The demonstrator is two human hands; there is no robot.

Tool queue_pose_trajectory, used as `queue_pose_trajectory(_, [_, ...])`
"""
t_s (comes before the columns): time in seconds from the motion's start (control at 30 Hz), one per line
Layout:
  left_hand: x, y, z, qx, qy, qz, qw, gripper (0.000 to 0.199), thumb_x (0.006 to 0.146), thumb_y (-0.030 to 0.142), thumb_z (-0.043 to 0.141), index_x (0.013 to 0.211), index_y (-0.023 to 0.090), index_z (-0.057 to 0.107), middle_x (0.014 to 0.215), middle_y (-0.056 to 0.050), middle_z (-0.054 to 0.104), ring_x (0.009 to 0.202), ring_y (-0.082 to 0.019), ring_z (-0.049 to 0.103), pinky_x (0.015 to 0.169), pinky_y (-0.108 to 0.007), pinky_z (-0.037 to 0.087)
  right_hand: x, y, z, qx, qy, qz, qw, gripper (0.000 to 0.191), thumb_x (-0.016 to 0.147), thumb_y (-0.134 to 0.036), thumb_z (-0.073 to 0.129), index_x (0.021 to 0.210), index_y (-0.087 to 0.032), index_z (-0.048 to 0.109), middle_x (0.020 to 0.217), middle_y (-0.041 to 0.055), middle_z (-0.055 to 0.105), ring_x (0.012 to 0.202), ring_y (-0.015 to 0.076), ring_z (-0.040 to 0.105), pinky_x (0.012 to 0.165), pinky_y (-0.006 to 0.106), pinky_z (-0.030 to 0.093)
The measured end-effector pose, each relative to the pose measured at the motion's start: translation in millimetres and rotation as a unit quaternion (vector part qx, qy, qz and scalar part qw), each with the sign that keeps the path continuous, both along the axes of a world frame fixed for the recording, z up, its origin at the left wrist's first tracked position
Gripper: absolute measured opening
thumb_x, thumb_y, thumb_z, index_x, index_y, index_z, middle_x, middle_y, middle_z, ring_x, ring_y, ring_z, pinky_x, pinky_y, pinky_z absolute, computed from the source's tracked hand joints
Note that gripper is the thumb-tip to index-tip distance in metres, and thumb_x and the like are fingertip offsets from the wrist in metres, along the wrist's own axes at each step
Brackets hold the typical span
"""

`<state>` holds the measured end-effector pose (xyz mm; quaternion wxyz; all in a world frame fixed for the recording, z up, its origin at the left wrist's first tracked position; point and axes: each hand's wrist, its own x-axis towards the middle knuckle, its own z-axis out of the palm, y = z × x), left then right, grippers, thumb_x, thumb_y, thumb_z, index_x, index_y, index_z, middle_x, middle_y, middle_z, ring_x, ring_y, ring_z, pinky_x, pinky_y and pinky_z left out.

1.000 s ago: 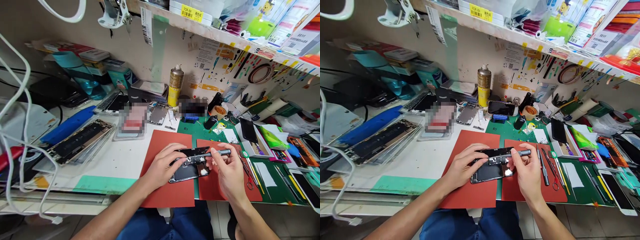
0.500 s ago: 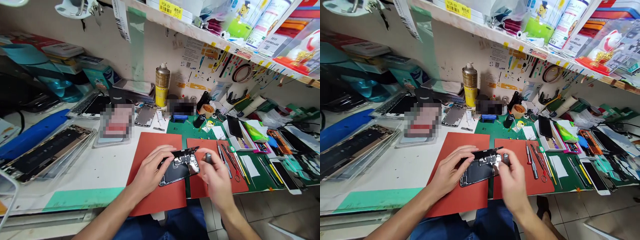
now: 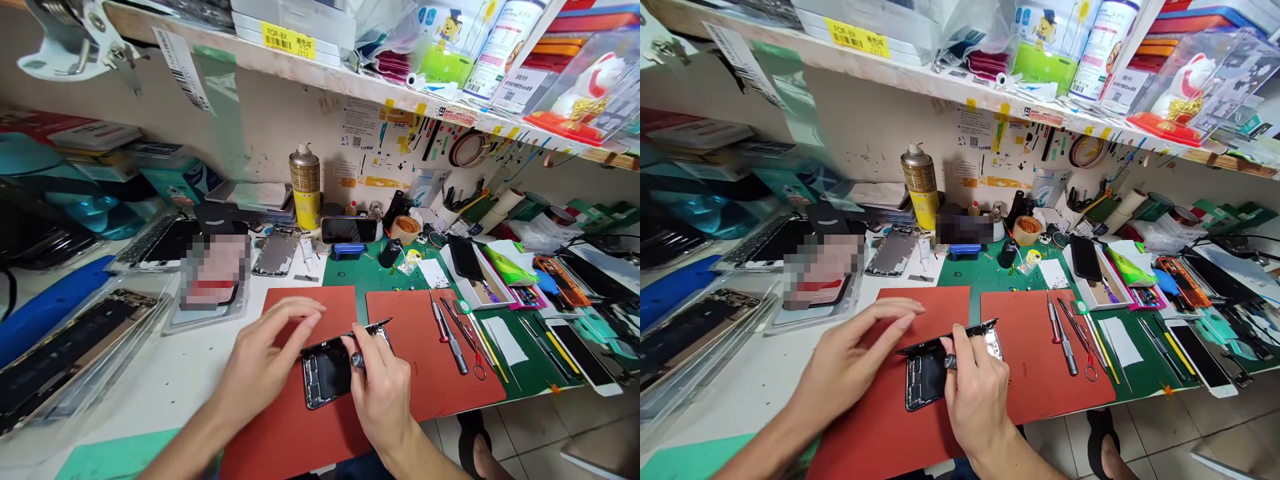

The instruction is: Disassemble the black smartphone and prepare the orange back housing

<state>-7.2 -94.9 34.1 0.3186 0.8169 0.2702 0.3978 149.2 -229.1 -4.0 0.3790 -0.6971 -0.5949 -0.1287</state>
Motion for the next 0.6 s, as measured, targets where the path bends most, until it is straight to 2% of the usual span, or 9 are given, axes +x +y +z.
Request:
queue_pose_trajectory(0.07, [11, 21, 12.9, 0.023, 0.046, -0.04, 0.998, 0.016, 0.108, 0.034, 0.063, 0.101, 0.025, 0.074, 0.103, -0.002, 0.081, 0.091, -0.02, 0.078, 0.079, -0.03, 0.062, 0, -1, -0.9, 0.004, 0.006, 0.004, 1.0, 0.035, 0.108, -0.009, 0.048, 0.134, -0.009, 0.071, 0.089, 0.0114, 0.076, 0.068, 0.0223, 0.075, 0.056, 0.031, 0.053])
queue_pose_trajectory(0.13, [31, 41, 17.8, 0.046, 0.091, -0.113, 0.988, 0.019, 0.109, 0.03, 0.06, 0.099, 0.024, 0.076, 0.101, -0.003, 0.08, 0.09, -0.019, 0.076, 0.081, -0.031, 0.06, -1, -2, -1.1, 0.006, 0.008, 0.006, 1.0, 0.034, 0.109, -0.009, 0.048, 0.135, -0.01, 0.07, 0.086, 0.0099, 0.074, 0.066, 0.0216, 0.074, 0.055, 0.031, 0.05])
queue_pose_trajectory(0.23, [67, 62, 10.9, 0.097, 0.149, -0.216, 0.96, 0.022, 0.109, 0.023, 0.057, 0.1, 0.022, 0.077, 0.1, -0.005, 0.079, 0.088, -0.019, 0.074, 0.081, -0.031, 0.058, 0, -2, 0.0, 0.011, 0.004, 0.012, 1.0, 0.032, 0.11, -0.01, 0.049, 0.135, -0.009, 0.069, 0.08, 0.0074, 0.071, 0.061, 0.0205, 0.07, 0.052, 0.033, 0.046])
queue_pose_trajectory(0.3, [86, 70, 1.5, 0.131, 0.186, -0.254, 0.94, 0.022, 0.108, 0.021, 0.057, 0.103, 0.021, 0.079, 0.1, -0.006, 0.078, 0.088, -0.02, 0.074, 0.079, -0.031, 0.058, 0, -3, 0.8, 0.013, 0.005, 0.019, 1.0, 0.031, 0.11, -0.01, 0.05, 0.134, -0.008, 0.069, 0.079, 0.0066, 0.069, 0.058, 0.0201, 0.068, 0.051, 0.034, 0.044])
queue_pose_trajectory(0.4, [98, 81, -11.8, 0.151, 0.22, -0.256, 0.929, 0.02, 0.105, 0.021, 0.061, 0.101, 0.022, 0.081, 0.097, -0.006, 0.077, 0.086, -0.021, 0.073, 0.077, -0.031, 0.056, 1, -4, 0.8, 0.012, 0.013, 0.031, 0.999, 0.033, 0.11, -0.008, 0.047, 0.135, -0.008, 0.068, 0.08, 0.0066, 0.069, 0.059, 0.0196, 0.068, 0.053, 0.034, 0.045])
queue_pose_trajectory(0.6, [85, 102, -28.8, 0.167, 0.282, -0.168, 0.93, 0.024, 0.106, 0.021, 0.059, 0.106, 0.021, 0.083, 0.098, -0.007, 0.076, 0.086, -0.023, 0.072, 0.074, -0.031, 0.052, 2, -5, -0.7, 0.014, 0.01, 0.04, 0.999, 0.033, 0.111, -0.009, 0.047, 0.137, -0.008, 0.068, 0.081, 0.006, 0.069, 0.061, 0.0179, 0.067, 0.054, 0.032, 0.044])
